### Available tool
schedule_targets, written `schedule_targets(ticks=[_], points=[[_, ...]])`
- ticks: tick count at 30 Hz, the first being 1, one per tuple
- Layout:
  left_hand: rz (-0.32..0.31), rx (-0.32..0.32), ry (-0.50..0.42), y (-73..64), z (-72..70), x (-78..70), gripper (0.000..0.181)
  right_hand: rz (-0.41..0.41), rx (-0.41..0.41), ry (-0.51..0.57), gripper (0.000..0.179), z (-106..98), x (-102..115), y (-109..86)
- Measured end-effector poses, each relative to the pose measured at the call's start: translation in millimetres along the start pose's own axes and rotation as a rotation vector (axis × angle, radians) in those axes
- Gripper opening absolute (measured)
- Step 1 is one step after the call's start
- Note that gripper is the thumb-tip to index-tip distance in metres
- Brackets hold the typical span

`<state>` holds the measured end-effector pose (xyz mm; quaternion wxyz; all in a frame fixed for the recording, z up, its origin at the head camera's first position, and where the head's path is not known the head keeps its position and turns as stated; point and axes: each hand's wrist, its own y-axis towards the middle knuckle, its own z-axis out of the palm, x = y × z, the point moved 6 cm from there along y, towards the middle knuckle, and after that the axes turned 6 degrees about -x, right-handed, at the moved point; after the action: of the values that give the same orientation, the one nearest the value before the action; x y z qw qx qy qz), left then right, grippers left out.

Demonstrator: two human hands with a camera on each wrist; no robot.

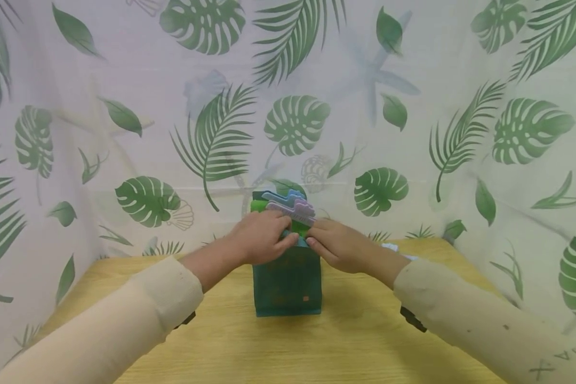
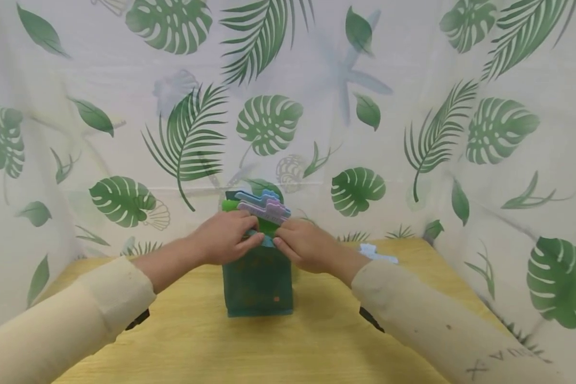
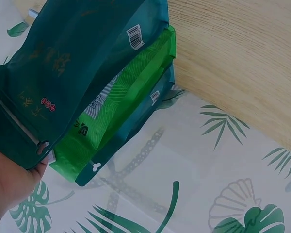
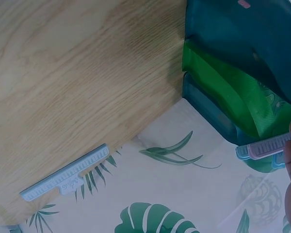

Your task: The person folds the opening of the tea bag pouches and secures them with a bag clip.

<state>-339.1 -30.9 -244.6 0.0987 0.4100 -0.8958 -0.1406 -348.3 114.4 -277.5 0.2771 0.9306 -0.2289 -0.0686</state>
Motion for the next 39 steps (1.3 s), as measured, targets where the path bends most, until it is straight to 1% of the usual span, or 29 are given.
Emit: schedule_targets(ticks=[2, 5, 9, 13, 16, 19, 21, 23, 25, 28, 34, 37, 39], points=[[-0.003, 0.018, 0.009, 0.1, 1.0, 0.8, 0.036, 0.004, 0.021, -0.014, 0.016, 3.2, 0.2, 0.7], [-0.004, 0.029, 0.023, 0.3, 2.1, 1.4, 0.037, 0.023, 0.038, -0.019, 0.014, 7.6, -0.3, 1.0], [0.005, 0.021, 0.042, -0.2, 2.9, 1.5, 0.034, 0.027, 0.016, -0.004, 0.011, 13.2, -1.8, 0.6], [0.018, -0.013, 0.058, -0.6, 3.0, 1.0, 0.029, 0.026, -0.041, -0.020, 0.016, 16.2, -2.2, 1.1], [0.019, -0.048, 0.071, -1.3, 3.1, 0.4, 0.027, 0.054, -0.064, -0.025, 0.019, 16.4, -2.9, 2.0], [0.016, -0.099, 0.081, -2.9, 2.5, -1.3, 0.024, 0.129, -0.047, 0.022, 0.017, 12.6, -8.1, 0.1], [0.014, -0.121, 0.085, -3.4, 2.9, -2.0, 0.023, 0.186, -0.035, 0.040, 0.015, 7.4, -16.0, -4.1], [0.016, -0.136, 0.084, -3.4, 2.5, -2.4, 0.022, 0.234, -0.034, 0.028, 0.016, -0.1, -26.9, -9.9], [0.012, -0.131, 0.082, -2.9, 2.6, -1.6, 0.022, 0.275, -0.034, -0.007, 0.018, -7.1, -40.5, -16.9], [0.010, -0.127, 0.075, -3.2, 1.6, -0.6, 0.022, 0.342, -0.008, -0.076, 0.021, -12.9, -63.9, -30.6], [-0.004, -0.109, 0.058, -4.2, 4.8, 0.5, 0.022, 0.520, 0.085, -0.168, 0.025, -17.5, -108.5, -69.5], [-0.008, -0.100, 0.050, -4.0, 6.5, 0.1, 0.021, 0.591, 0.114, -0.183, 0.023, -18.5, -124.3, -90.1], [-0.007, -0.099, 0.048, -3.6, 7.7, -0.1, 0.022, 0.620, 0.132, -0.191, 0.022, -17.3, -132.6, -102.9]])
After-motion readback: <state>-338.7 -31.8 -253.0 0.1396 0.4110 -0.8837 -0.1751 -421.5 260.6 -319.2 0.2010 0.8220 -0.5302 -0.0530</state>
